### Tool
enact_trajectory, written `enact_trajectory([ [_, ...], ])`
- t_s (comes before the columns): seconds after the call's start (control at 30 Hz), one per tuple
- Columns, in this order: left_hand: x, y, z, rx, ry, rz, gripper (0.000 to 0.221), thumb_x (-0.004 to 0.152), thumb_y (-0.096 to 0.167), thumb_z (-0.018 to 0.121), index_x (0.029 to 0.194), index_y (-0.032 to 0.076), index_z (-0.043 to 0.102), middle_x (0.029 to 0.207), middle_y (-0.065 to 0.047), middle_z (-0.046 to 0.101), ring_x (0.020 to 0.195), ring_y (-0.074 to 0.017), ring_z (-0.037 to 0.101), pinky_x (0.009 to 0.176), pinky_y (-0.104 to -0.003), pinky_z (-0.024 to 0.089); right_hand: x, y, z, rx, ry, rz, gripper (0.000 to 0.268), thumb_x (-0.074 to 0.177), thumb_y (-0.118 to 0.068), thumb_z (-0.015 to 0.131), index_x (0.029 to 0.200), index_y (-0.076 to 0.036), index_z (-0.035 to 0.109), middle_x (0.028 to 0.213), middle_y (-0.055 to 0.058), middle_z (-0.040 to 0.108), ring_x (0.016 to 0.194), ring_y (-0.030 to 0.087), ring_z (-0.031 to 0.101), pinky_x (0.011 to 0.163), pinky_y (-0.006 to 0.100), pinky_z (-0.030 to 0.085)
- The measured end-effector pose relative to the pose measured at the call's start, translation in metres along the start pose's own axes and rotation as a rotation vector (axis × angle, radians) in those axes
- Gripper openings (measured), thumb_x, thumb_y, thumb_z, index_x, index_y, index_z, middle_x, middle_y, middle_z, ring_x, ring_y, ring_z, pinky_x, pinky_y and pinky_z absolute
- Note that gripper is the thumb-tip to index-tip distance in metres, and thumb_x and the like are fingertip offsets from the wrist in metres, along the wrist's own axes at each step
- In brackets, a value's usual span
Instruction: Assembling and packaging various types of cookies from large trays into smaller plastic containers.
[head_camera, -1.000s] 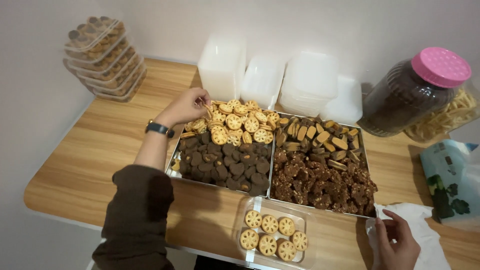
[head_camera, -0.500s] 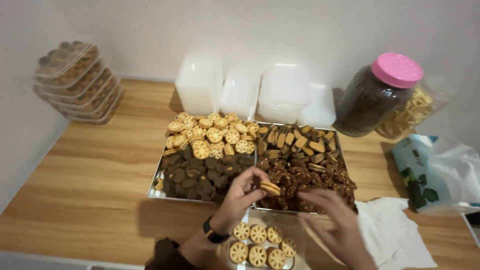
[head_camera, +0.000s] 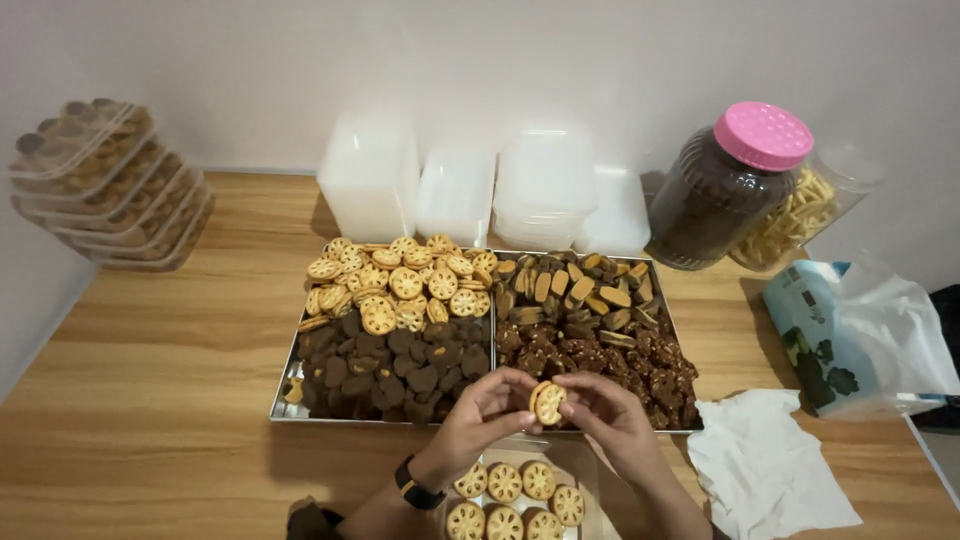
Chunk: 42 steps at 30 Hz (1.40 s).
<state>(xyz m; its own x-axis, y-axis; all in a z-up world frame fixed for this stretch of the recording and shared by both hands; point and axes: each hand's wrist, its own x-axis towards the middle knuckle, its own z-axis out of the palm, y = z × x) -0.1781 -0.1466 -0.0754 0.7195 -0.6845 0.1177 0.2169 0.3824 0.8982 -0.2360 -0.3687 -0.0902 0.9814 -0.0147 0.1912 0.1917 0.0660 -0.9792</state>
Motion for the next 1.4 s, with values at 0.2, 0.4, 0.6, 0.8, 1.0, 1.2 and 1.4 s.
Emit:
enact_trajectory([
  [0.2,-0.001,0.009,-0.003,0.103,-0.197,0.160,0.048,0.095,0.015,0.073,0.139,0.008,0.056,0.136,-0.010,0.048,0.127,-0.0248,0.054,0.111,-0.040,0.048,-0.002,0.017,-0.007,0.081,-0.175,0.069,0.031,0.090,-0.008,0.073,0.121,-0.010,0.074,0.107,0.011,0.075,0.083,0.021,0.069,0.074,0.033,0.060],
  [0.4,0.002,0.007,-0.004,0.166,-0.011,0.084,0.044,0.092,0.016,0.072,0.134,0.006,0.062,0.133,-0.011,0.065,0.126,-0.0248,0.062,0.111,-0.039,0.050,-0.004,-0.011,0.020,-0.400,0.003,-0.207,0.023,0.093,-0.013,0.067,0.116,-0.011,0.072,0.113,0.010,0.066,0.100,0.020,0.068,0.082,0.030,0.065],
  [0.6,0.000,0.014,0.003,0.167,0.036,0.046,0.046,0.090,0.021,0.074,0.132,0.004,0.063,0.132,-0.012,0.069,0.121,-0.0237,0.066,0.107,-0.037,0.054,-0.007,-0.025,0.020,-0.476,-0.096,-0.168,0.045,0.086,-0.017,0.078,0.129,-0.013,0.068,0.128,0.011,0.062,0.112,0.025,0.070,0.095,0.035,0.069],
  [0.8,-0.002,0.016,0.006,0.118,0.042,-0.030,0.048,0.088,0.018,0.074,0.132,0.001,0.063,0.132,-0.015,0.067,0.120,-0.0268,0.067,0.105,-0.039,0.057,-0.007,-0.035,0.025,-0.644,-0.098,-0.232,0.048,0.090,-0.020,0.074,0.134,-0.011,0.060,0.125,0.012,0.061,0.095,0.020,0.075,0.088,0.031,0.070],
  [1.0,-0.002,0.012,0.006,0.122,-0.036,0.080,0.053,0.088,0.014,0.076,0.135,0.001,0.058,0.132,-0.016,0.064,0.122,-0.0292,0.066,0.107,-0.040,0.057,-0.010,-0.025,-0.003,-0.089,-0.099,0.012,0.046,0.092,-0.007,0.070,0.137,-0.005,0.062,0.121,0.011,0.060,0.094,0.017,0.064,0.082,0.030,0.064],
  [1.2,-0.005,0.013,0.009,0.419,0.051,0.217,0.045,0.089,0.025,0.076,0.128,0.007,0.063,0.130,-0.016,0.059,0.123,-0.0312,0.064,0.106,-0.047,0.060,-0.008,-0.024,-0.003,0.074,-0.125,0.147,0.046,0.084,-0.001,0.075,0.130,-0.003,0.067,0.126,0.014,0.062,0.093,0.022,0.069,0.084,0.033,0.064],
  [1.4,-0.009,0.016,0.014,0.667,0.072,0.283,0.044,0.085,0.027,0.079,0.124,0.010,0.067,0.125,-0.014,0.065,0.117,-0.0291,0.065,0.100,-0.044,0.062,-0.007,-0.016,-0.004,0.115,-0.138,0.131,0.048,0.082,0.007,0.076,0.129,-0.001,0.067,0.128,0.017,0.063,0.098,0.026,0.073,0.091,0.035,0.066],
])
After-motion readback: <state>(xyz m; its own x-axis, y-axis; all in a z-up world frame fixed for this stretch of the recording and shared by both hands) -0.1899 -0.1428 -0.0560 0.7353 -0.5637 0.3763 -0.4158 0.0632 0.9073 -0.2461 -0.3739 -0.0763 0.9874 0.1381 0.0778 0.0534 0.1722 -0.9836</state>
